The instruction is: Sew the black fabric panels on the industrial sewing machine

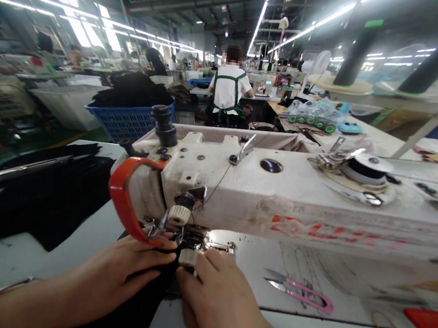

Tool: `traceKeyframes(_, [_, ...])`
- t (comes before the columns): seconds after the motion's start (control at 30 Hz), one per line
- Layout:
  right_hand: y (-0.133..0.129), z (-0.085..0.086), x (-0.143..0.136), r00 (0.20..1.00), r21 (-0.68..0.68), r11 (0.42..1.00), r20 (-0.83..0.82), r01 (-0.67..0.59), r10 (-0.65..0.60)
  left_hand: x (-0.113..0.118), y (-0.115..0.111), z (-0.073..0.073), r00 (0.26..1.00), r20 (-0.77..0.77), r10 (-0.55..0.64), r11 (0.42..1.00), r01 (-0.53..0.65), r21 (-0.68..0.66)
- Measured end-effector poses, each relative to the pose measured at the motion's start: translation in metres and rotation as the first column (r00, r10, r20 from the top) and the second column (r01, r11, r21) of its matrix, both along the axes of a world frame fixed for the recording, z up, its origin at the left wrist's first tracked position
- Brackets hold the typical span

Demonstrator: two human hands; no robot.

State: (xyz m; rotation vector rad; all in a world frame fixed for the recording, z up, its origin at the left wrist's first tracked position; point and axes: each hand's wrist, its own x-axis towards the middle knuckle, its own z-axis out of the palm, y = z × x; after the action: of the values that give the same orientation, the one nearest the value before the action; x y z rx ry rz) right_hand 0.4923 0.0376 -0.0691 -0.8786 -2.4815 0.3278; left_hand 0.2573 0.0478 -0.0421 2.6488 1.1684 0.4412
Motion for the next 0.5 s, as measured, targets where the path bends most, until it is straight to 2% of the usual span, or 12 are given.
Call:
traceKeyframes(0.1, [0.001, 0.000, 0.000, 0.999, -0.029, 1.000, 0.033, 0.007, -0.006, 0.003, -0.004, -0.008, 0.999, 0.027, 0.035, 0.999, -0.035, 0.006])
traceKeyframes(0.27, [0.003, 0.001, 0.001, 1.000, -0.033, 0.999, 0.006, 0.001, -0.001, 0.003, -0.007, -0.006, 0.997, 0.014, 0.073, 0.997, -0.073, 0.011])
traceKeyframes(0.33, [0.003, 0.003, 0.003, 1.000, -0.050, 0.998, -0.004, -0.025, 0.025, -0.006, -0.015, -0.005, 0.999, -0.027, 0.033, 0.999, -0.034, -0.013])
traceKeyframes(0.4, [0.003, 0.005, 0.005, 0.999, -0.060, 0.997, -0.013, -0.050, 0.049, -0.016, -0.029, -0.008, 0.997, -0.054, -0.054, 0.998, 0.055, 0.004])
traceKeyframes(0.5, [0.002, 0.011, 0.007, 0.999, -0.062, 0.997, -0.006, -0.048, 0.048, -0.029, -0.053, -0.020, 0.985, -0.073, -0.156, 0.975, 0.166, 0.149])
